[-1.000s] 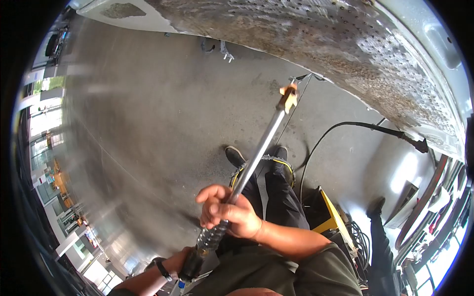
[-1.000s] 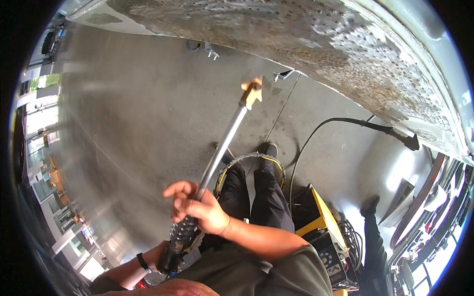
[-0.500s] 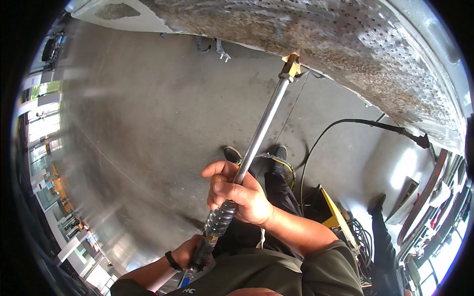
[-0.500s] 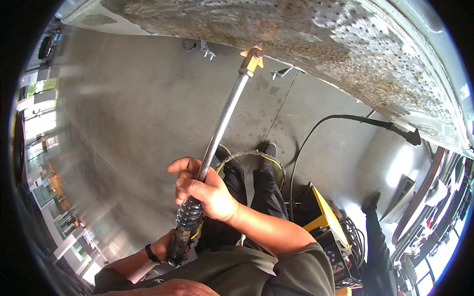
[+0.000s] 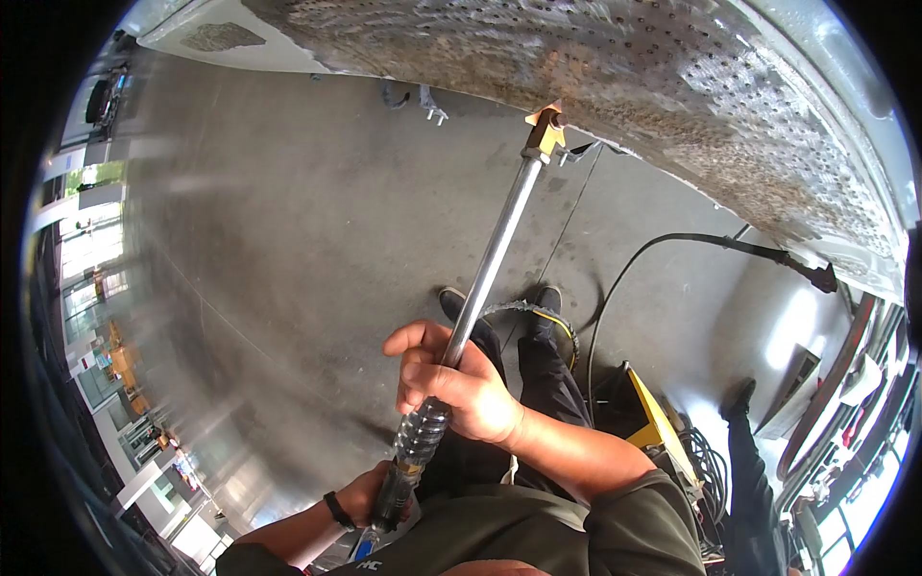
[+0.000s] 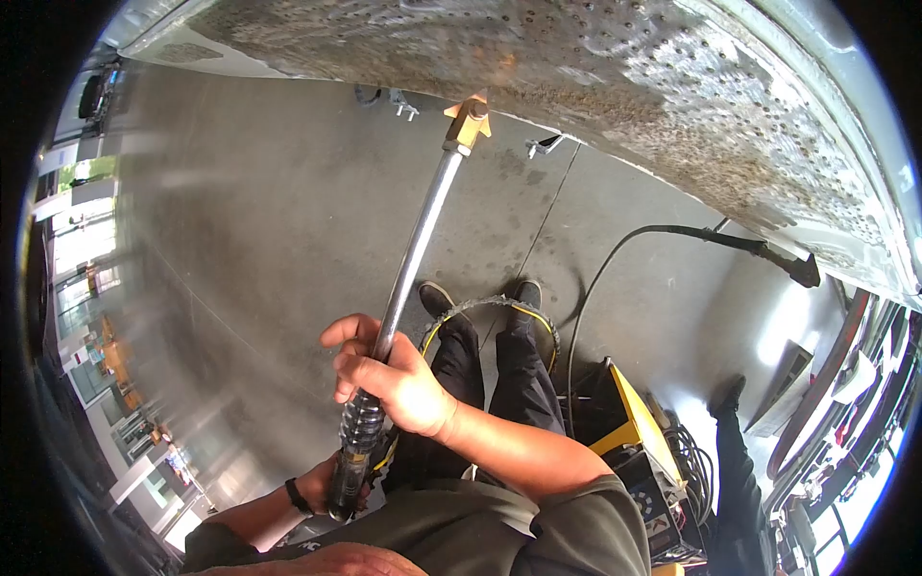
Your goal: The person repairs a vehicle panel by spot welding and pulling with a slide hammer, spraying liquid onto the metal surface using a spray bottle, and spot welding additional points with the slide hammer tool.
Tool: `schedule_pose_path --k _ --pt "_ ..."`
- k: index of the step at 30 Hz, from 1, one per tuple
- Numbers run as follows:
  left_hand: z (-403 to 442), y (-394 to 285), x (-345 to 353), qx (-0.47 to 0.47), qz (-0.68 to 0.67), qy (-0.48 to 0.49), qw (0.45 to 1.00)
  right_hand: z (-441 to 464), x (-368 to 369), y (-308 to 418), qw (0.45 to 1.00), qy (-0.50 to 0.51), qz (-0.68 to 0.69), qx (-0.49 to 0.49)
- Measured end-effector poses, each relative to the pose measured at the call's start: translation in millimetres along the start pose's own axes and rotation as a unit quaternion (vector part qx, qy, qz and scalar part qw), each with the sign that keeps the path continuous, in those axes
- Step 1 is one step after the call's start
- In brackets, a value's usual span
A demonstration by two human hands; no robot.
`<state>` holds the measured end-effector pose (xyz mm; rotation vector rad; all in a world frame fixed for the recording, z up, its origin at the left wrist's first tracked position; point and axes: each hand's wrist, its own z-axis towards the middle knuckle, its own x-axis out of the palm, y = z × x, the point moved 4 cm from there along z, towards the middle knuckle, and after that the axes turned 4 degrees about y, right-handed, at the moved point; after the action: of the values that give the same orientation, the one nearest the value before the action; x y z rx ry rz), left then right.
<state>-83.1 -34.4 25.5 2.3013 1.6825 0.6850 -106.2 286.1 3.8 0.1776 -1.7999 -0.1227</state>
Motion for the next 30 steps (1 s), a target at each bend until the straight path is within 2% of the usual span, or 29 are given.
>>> schedule_pose_path --k 5,8,11,14,17,20,23,24,28,30 --pt "5 4 -1 -0.014 -0.021 -0.017 1.000 -1 -1 3 1.000 -0.001 -0.015 0.009" --pt "7 5 0 -0.040 -0.059 0.019 0.997 -2 -1 5 0.999 -0.004 -0.023 0.025" --pt "11 7 0 0.003 -0.039 0.016 0.999 -3 -3 4 1.000 0.003 -0.019 0.020" --pt "8 7 5 -0.051 -0.086 0.009 0.995 -3 -2 5 1.000 0.002 -0.014 0.017" --pt "10 9 -7 -0.027 -0.025 0.052 0.998 -4 3 6 1.000 0.000 -0.006 0.013" --pt "2 6 -2 -0.037 -0.035 0.059 0.997 -2 2 7 0.998 0.045 0.037 -0.004" --pt "-10 11 -2 -0.010 -0.026 0.026 0.999 14 -9 31 0.993 0.096 0.058 -0.040" --pt "-12 12 -2 -0.007 -0.026 0.028 0.999 21 -12 50 0.993 0.103 0.006 -0.062" --pt "-16 19 -13 0.012 0.007 0.022 1.000 72 -39 139 0.984 0.089 0.079 -0.134" --pt "-28 12 -7 0.033 0.053 0.005 0.998 70 -35 135 0.975 0.072 0.075 -0.197"
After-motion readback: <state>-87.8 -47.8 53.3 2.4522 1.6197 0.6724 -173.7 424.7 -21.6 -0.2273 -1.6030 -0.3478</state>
